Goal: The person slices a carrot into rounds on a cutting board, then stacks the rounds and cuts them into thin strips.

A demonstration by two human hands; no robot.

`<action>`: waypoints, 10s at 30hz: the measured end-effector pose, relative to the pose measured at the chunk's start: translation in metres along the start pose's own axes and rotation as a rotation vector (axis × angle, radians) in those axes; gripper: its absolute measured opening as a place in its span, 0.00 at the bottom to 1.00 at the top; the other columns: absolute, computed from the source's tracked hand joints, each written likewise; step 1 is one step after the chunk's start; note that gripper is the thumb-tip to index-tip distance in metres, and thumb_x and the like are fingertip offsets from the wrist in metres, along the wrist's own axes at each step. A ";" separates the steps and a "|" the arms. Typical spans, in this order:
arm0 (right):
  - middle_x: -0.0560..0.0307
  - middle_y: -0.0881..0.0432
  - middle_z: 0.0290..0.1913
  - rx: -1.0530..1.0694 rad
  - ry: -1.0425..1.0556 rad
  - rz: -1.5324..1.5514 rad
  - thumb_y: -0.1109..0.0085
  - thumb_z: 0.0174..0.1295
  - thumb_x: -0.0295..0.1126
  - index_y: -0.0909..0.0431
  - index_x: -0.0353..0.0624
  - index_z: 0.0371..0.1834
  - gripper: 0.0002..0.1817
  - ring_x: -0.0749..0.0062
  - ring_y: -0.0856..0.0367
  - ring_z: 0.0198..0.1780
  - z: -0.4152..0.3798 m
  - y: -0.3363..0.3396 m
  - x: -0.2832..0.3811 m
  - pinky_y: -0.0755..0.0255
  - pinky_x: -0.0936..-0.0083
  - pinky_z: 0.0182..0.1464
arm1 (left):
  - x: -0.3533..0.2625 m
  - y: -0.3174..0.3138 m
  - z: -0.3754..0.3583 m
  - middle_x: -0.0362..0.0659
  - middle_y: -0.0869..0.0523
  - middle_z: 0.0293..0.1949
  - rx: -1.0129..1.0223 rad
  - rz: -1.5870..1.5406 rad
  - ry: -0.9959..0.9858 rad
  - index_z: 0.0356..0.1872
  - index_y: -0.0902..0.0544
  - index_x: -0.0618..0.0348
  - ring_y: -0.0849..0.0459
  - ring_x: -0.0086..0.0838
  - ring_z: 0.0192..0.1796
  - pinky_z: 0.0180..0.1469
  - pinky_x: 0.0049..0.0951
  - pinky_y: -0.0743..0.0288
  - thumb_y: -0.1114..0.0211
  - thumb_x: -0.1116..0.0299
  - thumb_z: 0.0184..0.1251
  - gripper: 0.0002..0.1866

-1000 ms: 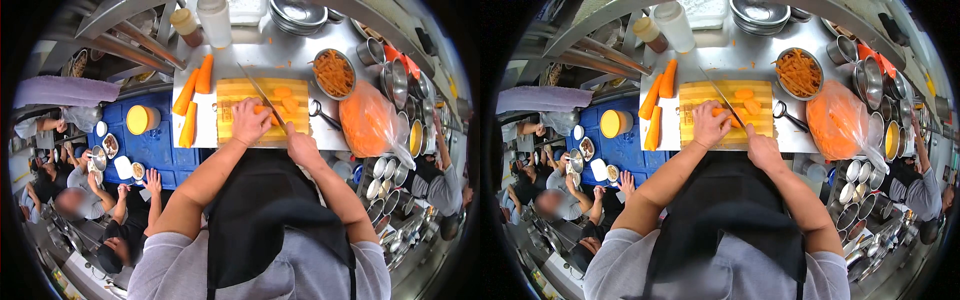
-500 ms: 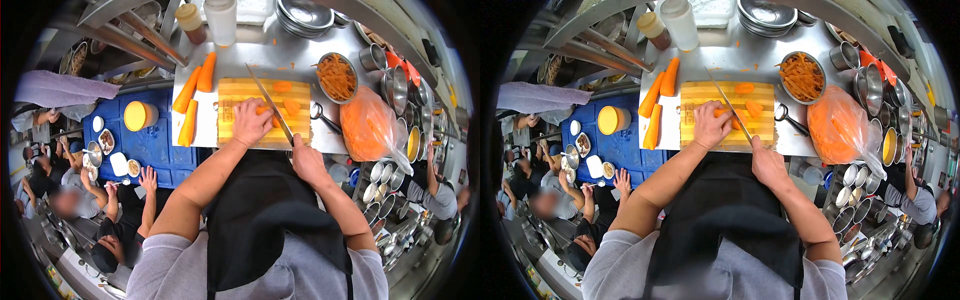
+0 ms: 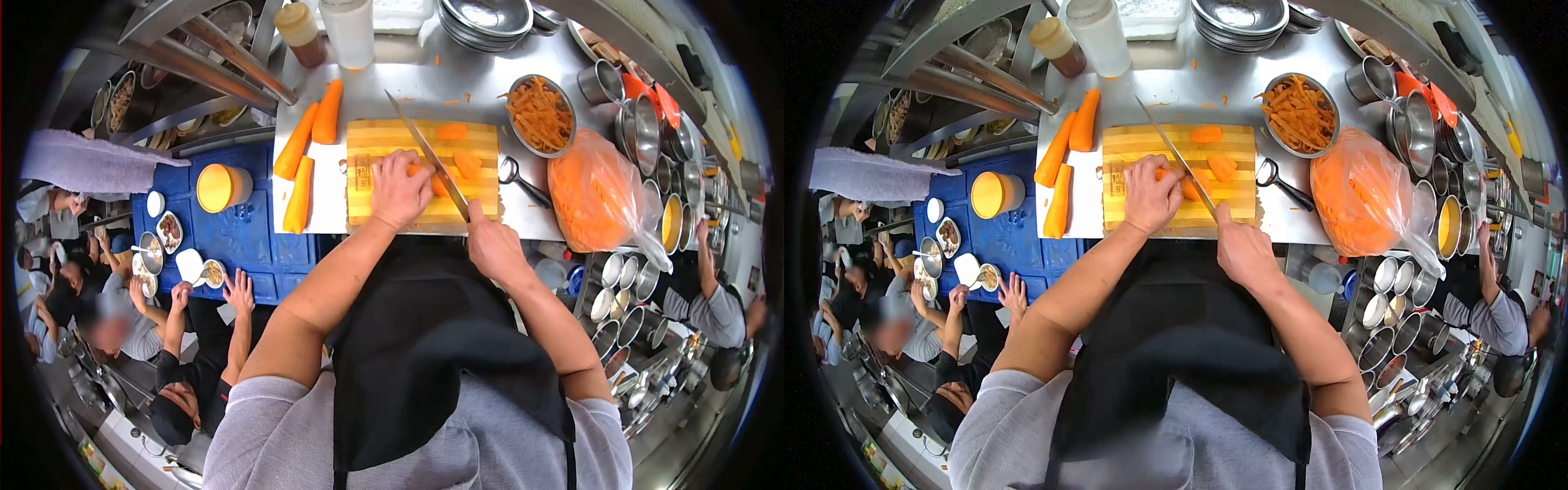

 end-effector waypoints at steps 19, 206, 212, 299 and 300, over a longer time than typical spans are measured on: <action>0.30 0.16 0.29 -0.057 0.030 0.034 0.49 0.71 0.29 0.38 0.39 0.50 0.11 0.30 0.16 0.35 0.035 -0.038 -0.003 0.24 0.39 0.40 | -0.004 0.009 0.005 0.42 0.22 0.49 -0.041 -0.017 -0.007 0.41 0.15 0.46 0.24 0.43 0.58 0.59 0.47 0.34 0.30 0.68 0.56 0.11; 0.34 0.15 0.31 0.056 -0.024 0.016 0.53 0.68 0.24 0.37 0.39 0.46 0.07 0.32 0.16 0.35 -0.040 -0.010 -0.008 0.26 0.39 0.39 | 0.028 0.019 -0.001 0.46 0.25 0.49 0.019 -0.182 0.112 0.47 0.12 0.48 0.23 0.40 0.45 0.48 0.38 0.24 0.27 0.67 0.61 0.13; 0.33 0.16 0.31 0.092 -0.046 0.052 0.51 0.67 0.23 0.38 0.39 0.45 0.08 0.30 0.17 0.37 -0.062 -0.009 -0.010 0.27 0.38 0.39 | 0.029 0.020 -0.001 0.46 0.25 0.49 0.014 -0.200 0.124 0.47 0.12 0.49 0.23 0.41 0.46 0.48 0.39 0.24 0.26 0.68 0.60 0.13; 0.33 0.18 0.27 0.068 -0.046 0.061 0.50 0.66 0.24 0.37 0.38 0.44 0.08 0.30 0.17 0.35 -0.064 -0.005 0.002 0.27 0.39 0.38 | 0.034 0.021 -0.005 0.47 0.26 0.49 -0.005 -0.255 0.173 0.47 0.13 0.53 0.21 0.41 0.47 0.50 0.38 0.22 0.24 0.68 0.59 0.14; 0.32 0.18 0.27 0.073 -0.044 0.061 0.50 0.66 0.24 0.37 0.38 0.44 0.08 0.30 0.17 0.35 -0.065 -0.003 0.003 0.27 0.39 0.38 | 0.035 0.021 -0.005 0.47 0.26 0.49 -0.002 -0.252 0.180 0.47 0.13 0.53 0.21 0.41 0.47 0.50 0.38 0.22 0.24 0.68 0.59 0.14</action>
Point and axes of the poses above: each hand's wrist, its own z-axis towards the middle knuckle, its own y-axis out of the back of the hand, x = y × z, the point moved 10 cm from there along z, towards the middle knuckle
